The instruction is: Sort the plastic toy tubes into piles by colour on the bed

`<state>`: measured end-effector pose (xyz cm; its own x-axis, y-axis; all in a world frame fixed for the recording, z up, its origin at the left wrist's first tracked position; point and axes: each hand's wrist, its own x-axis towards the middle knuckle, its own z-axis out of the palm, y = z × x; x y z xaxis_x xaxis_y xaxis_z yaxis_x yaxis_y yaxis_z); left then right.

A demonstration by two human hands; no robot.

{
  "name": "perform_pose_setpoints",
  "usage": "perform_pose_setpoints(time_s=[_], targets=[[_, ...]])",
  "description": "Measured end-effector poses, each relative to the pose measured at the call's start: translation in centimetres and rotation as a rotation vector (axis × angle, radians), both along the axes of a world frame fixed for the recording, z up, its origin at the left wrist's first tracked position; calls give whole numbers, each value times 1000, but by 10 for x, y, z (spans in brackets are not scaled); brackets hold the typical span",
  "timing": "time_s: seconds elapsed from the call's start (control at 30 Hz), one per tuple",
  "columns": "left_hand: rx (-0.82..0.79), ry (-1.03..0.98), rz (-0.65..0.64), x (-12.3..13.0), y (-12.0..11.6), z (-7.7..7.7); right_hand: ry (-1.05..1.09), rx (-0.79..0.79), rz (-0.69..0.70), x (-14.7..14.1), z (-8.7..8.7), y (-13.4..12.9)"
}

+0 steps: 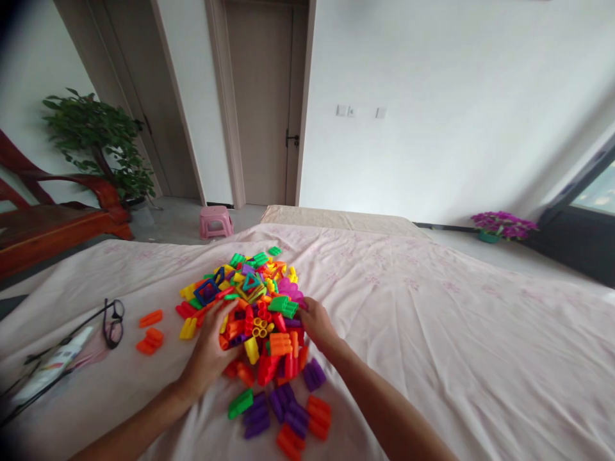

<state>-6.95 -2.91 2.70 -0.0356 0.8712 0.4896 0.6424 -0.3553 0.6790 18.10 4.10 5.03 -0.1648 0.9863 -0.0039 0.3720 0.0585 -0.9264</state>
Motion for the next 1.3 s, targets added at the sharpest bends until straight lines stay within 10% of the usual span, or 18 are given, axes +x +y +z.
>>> perform_pose_setpoints(time_s=[0.4,0.57,0.93,1.3], targets=[[-24,-177,-3,-2,53,59,-528,471,-70,-36,81,23],[69,-31,-9,-13,39,62,-580,562,-98,-30,94,25],[245,764,-561,62,-99,25,55,65,-276,105,16,0],[345,900,-378,105,-43,24,54,0,-193,101,-14,-54]])
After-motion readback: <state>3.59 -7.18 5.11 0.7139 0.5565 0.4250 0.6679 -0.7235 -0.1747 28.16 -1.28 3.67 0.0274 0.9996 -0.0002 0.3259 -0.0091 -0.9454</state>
